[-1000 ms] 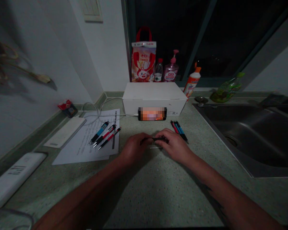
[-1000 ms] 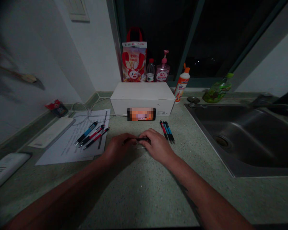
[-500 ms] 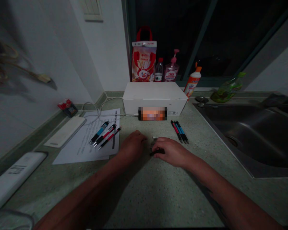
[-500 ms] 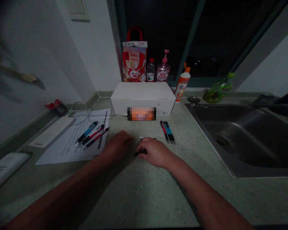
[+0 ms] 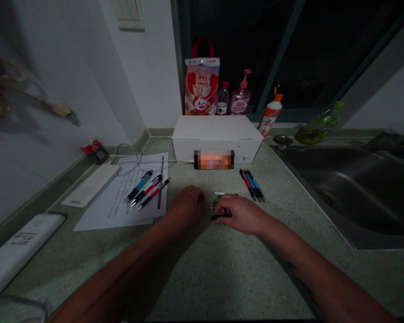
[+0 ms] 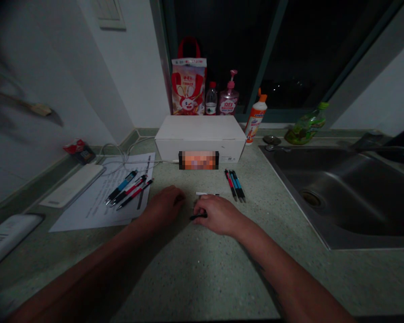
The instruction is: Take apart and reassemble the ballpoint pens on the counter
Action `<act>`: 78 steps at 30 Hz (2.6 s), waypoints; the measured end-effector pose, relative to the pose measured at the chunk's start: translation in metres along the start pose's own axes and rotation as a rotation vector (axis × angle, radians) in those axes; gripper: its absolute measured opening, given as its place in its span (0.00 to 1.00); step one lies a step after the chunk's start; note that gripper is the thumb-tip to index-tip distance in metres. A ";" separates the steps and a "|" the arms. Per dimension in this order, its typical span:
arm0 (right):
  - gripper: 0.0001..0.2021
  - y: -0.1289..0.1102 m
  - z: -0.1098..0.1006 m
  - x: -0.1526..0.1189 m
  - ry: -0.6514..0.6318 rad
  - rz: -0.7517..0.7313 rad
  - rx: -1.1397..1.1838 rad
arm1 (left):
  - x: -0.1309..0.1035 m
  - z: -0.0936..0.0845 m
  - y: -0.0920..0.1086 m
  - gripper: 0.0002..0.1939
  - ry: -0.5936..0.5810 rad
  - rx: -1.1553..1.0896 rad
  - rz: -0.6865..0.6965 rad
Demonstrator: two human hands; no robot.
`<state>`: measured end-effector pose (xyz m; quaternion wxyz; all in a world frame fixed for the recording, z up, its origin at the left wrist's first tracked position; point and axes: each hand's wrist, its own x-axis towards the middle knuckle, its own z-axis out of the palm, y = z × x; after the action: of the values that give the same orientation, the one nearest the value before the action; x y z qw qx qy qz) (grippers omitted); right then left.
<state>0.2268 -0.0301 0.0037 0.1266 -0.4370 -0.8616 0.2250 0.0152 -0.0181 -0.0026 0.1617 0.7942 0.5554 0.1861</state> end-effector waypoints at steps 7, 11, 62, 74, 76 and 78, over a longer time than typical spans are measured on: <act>0.04 -0.002 -0.003 0.000 0.102 0.001 0.007 | 0.003 0.002 0.002 0.06 0.011 -0.227 -0.046; 0.04 -0.002 -0.006 0.000 0.238 0.050 0.012 | 0.003 0.000 0.010 0.05 -0.035 -0.509 -0.029; 0.07 -0.001 -0.008 0.001 0.290 0.075 0.138 | 0.002 -0.004 0.012 0.05 0.080 -0.656 -0.034; 0.14 0.002 -0.008 0.002 0.246 0.086 0.119 | 0.003 -0.003 0.013 0.06 0.027 -0.570 -0.050; 0.17 0.004 -0.009 0.002 0.230 0.108 0.121 | 0.002 -0.002 0.011 0.07 0.012 -0.499 -0.013; 0.17 0.004 -0.011 0.002 0.246 0.133 0.101 | 0.001 0.000 0.009 0.08 0.001 -0.403 0.060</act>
<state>0.2327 -0.0234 0.0111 0.2379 -0.5105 -0.7963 0.2207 0.0230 -0.0204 0.0020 0.3114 0.7618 0.4833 0.2985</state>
